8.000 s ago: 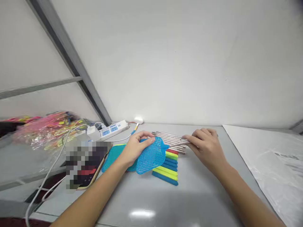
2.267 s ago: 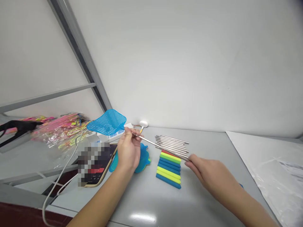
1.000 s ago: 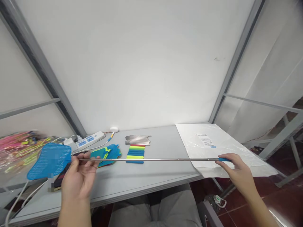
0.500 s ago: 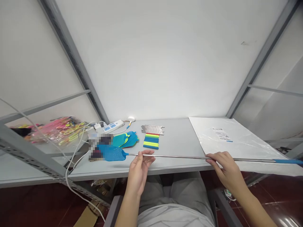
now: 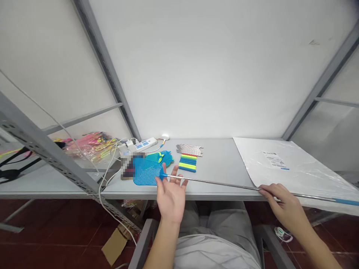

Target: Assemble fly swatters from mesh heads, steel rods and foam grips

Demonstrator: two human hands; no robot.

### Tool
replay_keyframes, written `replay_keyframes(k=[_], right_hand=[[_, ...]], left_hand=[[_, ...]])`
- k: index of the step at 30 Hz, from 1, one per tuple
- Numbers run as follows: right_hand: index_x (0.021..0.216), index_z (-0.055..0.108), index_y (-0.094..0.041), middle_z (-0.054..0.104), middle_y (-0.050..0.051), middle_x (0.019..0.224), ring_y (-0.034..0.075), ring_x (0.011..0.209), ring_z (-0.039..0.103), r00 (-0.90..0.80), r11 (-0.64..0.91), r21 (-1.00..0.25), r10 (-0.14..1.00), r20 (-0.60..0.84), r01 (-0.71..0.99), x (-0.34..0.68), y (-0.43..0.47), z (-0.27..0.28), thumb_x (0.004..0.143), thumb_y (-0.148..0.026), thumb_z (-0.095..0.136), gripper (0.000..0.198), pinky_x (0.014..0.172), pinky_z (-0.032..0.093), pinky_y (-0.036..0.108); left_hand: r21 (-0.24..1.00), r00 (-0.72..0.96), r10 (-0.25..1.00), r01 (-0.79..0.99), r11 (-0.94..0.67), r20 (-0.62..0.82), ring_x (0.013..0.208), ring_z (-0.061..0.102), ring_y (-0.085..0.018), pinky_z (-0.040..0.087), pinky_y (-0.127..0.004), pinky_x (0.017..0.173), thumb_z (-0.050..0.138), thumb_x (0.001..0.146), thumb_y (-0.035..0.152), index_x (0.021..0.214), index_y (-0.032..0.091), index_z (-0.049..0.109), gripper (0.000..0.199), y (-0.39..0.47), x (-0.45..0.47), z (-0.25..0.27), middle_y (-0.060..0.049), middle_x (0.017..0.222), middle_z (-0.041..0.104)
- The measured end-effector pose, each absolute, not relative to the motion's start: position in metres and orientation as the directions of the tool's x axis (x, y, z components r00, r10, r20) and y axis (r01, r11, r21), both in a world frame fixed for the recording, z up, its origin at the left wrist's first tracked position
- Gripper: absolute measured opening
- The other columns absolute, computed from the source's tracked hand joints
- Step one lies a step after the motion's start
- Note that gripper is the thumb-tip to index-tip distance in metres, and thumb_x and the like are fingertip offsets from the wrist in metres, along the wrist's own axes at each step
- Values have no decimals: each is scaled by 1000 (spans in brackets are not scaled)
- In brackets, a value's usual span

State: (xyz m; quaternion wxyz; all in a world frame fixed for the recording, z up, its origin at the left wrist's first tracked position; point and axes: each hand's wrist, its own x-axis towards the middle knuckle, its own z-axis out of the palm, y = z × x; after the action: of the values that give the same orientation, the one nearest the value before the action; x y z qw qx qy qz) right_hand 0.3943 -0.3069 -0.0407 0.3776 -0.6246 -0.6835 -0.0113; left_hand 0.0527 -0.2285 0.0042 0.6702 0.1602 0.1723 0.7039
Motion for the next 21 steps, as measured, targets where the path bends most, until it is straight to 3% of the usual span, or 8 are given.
replay_keyframes(k=[4,9,12,15,17,21], right_hand=[[97,64,-26,65,4,88,22,85,58,61,185,-461,881,469,868,401,-310,-44,93,-43,50,23,75,45,36],[100,65,-27,67,3,99,22,91,61,17,194,-479,916,401,856,399,-309,-50,92,-46,51,25,80,47,34],[98,65,-26,68,3,92,21,85,62,29,189,-449,900,435,873,389,-306,-49,93,-47,49,27,75,46,33],[98,65,-25,67,3,88,20,82,61,0,215,-377,869,494,901,369,-302,-40,94,-46,48,27,71,45,31],[98,65,-23,66,3,85,19,81,59,-19,223,-323,848,530,920,352,-298,-31,96,-43,46,27,69,43,30],[93,65,-23,64,2,77,18,77,56,-62,205,-186,814,577,961,314,-294,-9,97,-41,44,28,60,36,28]], left_hand=[[419,-169,983,-900,-124,-72,90,62,-17,51,-34,82,44,95,48,97,20,70,38,-224,46,1,-8,118,64],[607,-429,903,-709,-358,31,78,63,-15,49,-30,77,51,92,47,99,17,70,36,-216,37,1,-8,90,70],[675,-512,855,-603,-424,79,83,65,-15,48,-28,79,56,89,47,93,17,70,34,-216,45,-2,-6,89,70],[708,-474,875,-586,-394,95,82,67,-17,49,-30,79,61,86,46,91,16,69,32,-222,67,-13,-7,91,70],[740,-358,931,-605,-294,77,86,68,-20,50,-32,75,58,87,47,95,15,68,34,-228,83,-22,-10,93,70],[778,-325,943,-576,-250,62,92,67,-20,50,-28,73,56,89,47,98,17,66,32,-239,107,-37,-9,100,69]])
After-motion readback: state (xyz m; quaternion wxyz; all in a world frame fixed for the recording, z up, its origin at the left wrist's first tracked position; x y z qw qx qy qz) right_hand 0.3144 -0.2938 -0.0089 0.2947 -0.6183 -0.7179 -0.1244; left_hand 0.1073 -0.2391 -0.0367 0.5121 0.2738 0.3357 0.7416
